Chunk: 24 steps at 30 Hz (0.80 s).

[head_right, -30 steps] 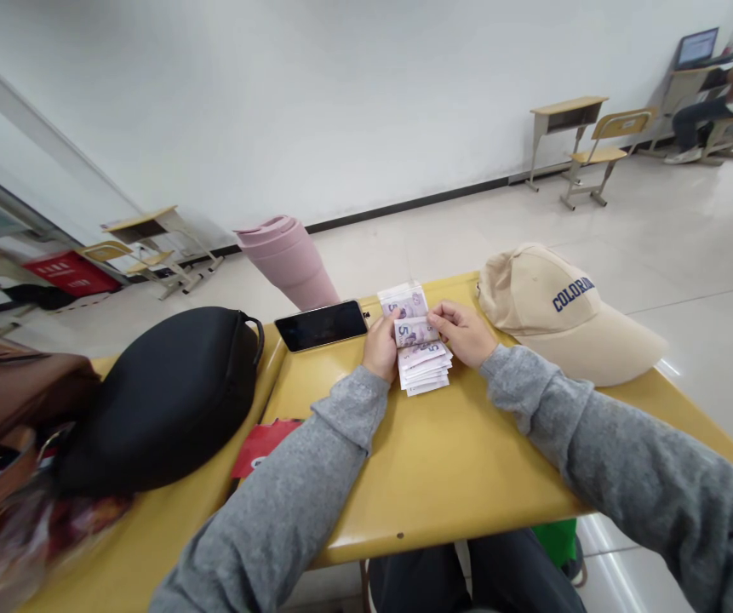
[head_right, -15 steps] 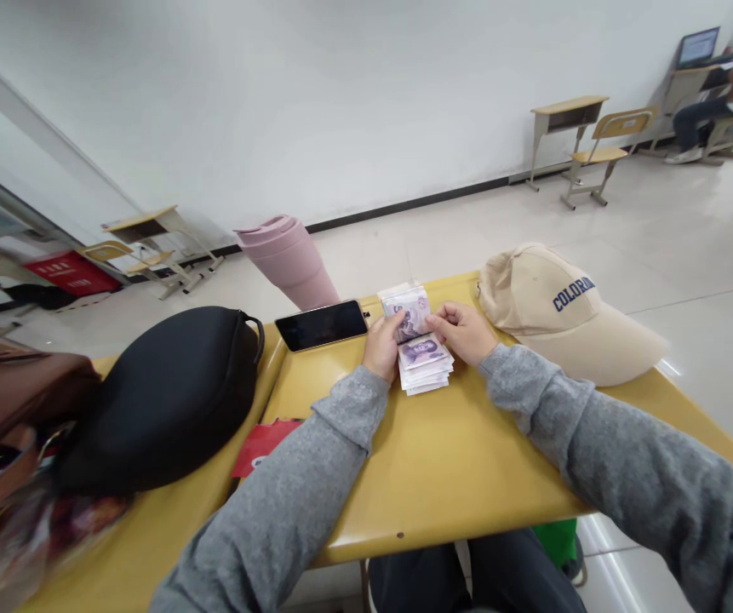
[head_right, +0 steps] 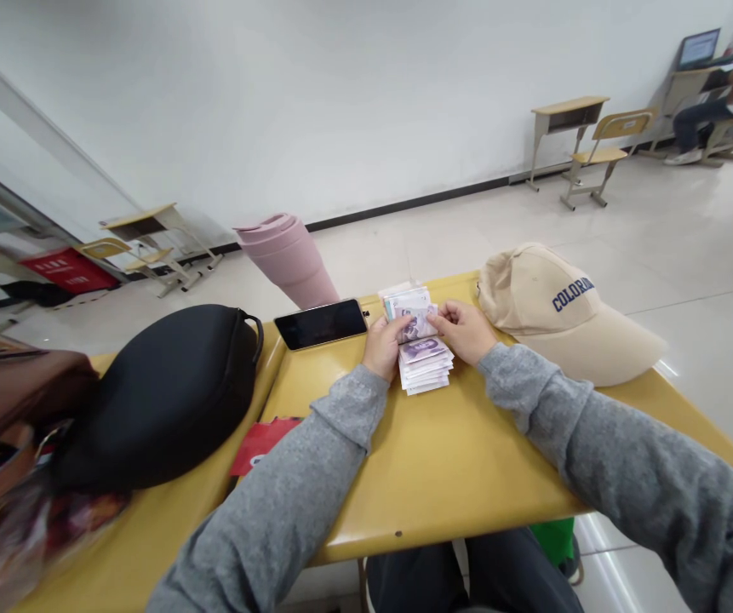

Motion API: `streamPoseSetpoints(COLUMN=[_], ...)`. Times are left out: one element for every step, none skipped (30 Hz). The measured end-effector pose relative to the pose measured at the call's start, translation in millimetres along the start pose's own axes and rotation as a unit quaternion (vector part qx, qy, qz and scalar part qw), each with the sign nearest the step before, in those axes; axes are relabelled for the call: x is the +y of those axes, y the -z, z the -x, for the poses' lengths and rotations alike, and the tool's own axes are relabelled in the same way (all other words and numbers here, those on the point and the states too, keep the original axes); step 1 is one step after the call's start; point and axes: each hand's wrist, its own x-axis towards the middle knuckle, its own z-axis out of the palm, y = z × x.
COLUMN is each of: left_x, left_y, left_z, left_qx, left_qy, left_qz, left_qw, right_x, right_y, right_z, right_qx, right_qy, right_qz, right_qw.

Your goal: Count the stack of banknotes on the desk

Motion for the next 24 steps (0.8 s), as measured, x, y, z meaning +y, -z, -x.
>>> streamPoseSetpoints(left_x=[0.9,1.9,2.7,3.4,3.8,4.0,3.7,3.1,2.1,0.9,-0.5,-1.9,-3.2,-4.3,-5.2,-5.7,-6.0,-5.9,-5.6,-5.1,-4.6,-4.0,-3.5,-3.0], left_y=[-0.8,-1.6,-2.3,-2.8,-3.2,-3.3,-3.3,-3.0,-2.7,-2.2,-1.6,-0.9,-0.2,0.5,1.1,1.6,2.0,2.1,2.0,1.8,1.5,1.2,0.9,0.7], left_z=[0.7,1.3,1.8,2.3,2.6,2.7,2.6,2.3,1.9,1.4,0.7,0.0,-0.7,-1.3,-1.7,-1.8,-1.6,-1.1,-0.2,0.9,2.1,3.3,4.4,5.3], left_qx=[0.003,0.007,0.011,0.014,0.014,0.013,0.012,0.009,0.005,-0.001,-0.010,-0.020,-0.028,-0.035,-0.041,-0.042,-0.045,-0.048,-0.050,-0.054,-0.055,-0.057,-0.057,-0.057], left_qy=[-0.004,-0.008,-0.012,-0.015,-0.015,-0.015,-0.015,-0.015,-0.017,-0.018,-0.020,-0.023,-0.026,-0.029,-0.030,-0.030,-0.028,-0.025,-0.024,-0.022,-0.020,-0.018,-0.018,-0.018], left_qz=[0.004,0.010,0.015,0.019,0.022,0.025,0.026,0.026,0.026,0.023,0.021,0.018,0.015,0.011,0.007,0.003,0.000,0.000,0.000,0.000,0.001,0.002,0.003,0.005], left_qw=[1.000,1.000,1.000,1.000,1.000,0.999,0.999,0.999,1.000,1.000,1.000,0.999,0.999,0.999,0.999,0.999,0.999,0.999,0.998,0.998,0.998,0.998,0.998,0.998], right_x=[1.0,1.7,2.3,2.6,2.6,2.4,2.1,1.7,1.3,1.0,0.6,0.3,0.1,-0.1,-0.2,-0.3,-0.2,-0.2,-0.1,0.0,-0.1,-0.2,-0.6,-1.0], right_y=[0.5,0.9,1.3,1.5,1.8,2.0,2.2,2.5,2.9,3.3,3.7,4.0,4.3,4.4,4.4,4.3,4.1,3.8,3.4,3.1,2.8,2.5,2.3,2.2], right_z=[-0.5,-1.0,-1.3,-1.6,-1.7,-1.7,-1.6,-1.6,-1.5,-1.6,-1.6,-1.7,-1.7,-1.7,-1.7,-1.5,-1.2,-0.8,-0.2,0.3,1.0,1.6,2.2,2.7], right_qx=[0.001,0.002,0.002,0.003,0.003,0.004,0.006,0.008,0.011,0.015,0.019,0.023,0.025,0.026,0.025,0.024,0.022,0.021,0.020,0.020,0.022,0.024,0.028,0.031], right_qy=[0.004,0.007,0.011,0.014,0.017,0.020,0.022,0.024,0.026,0.028,0.031,0.034,0.037,0.039,0.041,0.041,0.039,0.037,0.033,0.030,0.027,0.024,0.020,0.016], right_qz=[0.007,0.012,0.015,0.018,0.020,0.021,0.024,0.027,0.031,0.034,0.036,0.036,0.035,0.033,0.031,0.029,0.028,0.025,0.021,0.015,0.008,0.001,-0.005,-0.009], right_qw=[1.000,1.000,1.000,1.000,1.000,1.000,0.999,0.999,0.999,0.999,0.999,0.999,0.998,0.998,0.998,0.998,0.999,0.999,0.999,0.999,0.999,0.999,0.999,0.999])
